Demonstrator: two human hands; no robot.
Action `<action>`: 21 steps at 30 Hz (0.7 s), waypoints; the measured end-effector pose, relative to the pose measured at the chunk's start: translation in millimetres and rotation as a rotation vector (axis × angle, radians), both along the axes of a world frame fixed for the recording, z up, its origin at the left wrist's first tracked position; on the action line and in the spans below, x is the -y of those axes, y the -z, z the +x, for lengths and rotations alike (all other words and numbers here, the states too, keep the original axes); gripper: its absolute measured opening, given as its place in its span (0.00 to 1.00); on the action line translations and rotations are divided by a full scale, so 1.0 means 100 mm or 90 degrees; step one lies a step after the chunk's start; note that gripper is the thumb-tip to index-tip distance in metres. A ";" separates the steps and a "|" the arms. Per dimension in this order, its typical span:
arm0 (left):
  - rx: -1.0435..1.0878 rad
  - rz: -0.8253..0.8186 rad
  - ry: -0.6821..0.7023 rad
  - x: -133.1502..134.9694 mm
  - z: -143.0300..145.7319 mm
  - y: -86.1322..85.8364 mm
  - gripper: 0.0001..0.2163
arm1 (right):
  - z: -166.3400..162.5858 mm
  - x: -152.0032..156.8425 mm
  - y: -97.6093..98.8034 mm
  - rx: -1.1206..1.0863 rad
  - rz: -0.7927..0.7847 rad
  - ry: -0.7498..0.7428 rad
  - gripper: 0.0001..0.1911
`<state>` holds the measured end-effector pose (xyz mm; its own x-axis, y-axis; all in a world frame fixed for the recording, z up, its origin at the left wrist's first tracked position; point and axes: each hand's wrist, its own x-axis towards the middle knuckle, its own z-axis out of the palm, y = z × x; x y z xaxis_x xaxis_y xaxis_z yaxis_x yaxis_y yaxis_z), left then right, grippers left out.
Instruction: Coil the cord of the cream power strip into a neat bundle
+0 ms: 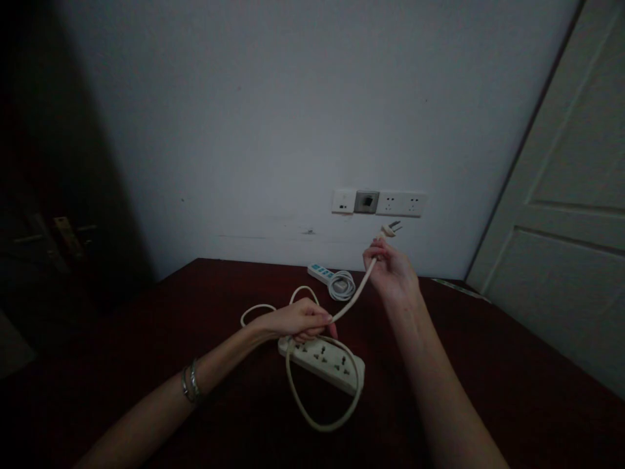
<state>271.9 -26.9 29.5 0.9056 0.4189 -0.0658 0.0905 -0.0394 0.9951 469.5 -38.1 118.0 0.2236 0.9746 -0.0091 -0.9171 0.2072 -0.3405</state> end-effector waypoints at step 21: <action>0.169 -0.125 0.064 -0.13 0.06 0.18 0.12 | 0.90 0.34 -0.19 -0.183 0.108 0.254 0.14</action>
<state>277.5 -13.8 11.1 0.9379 0.3298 0.1075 -0.1677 0.1597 0.9728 559.1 -71.9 137.4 0.5893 0.8075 0.0268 -0.8073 0.5898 -0.0175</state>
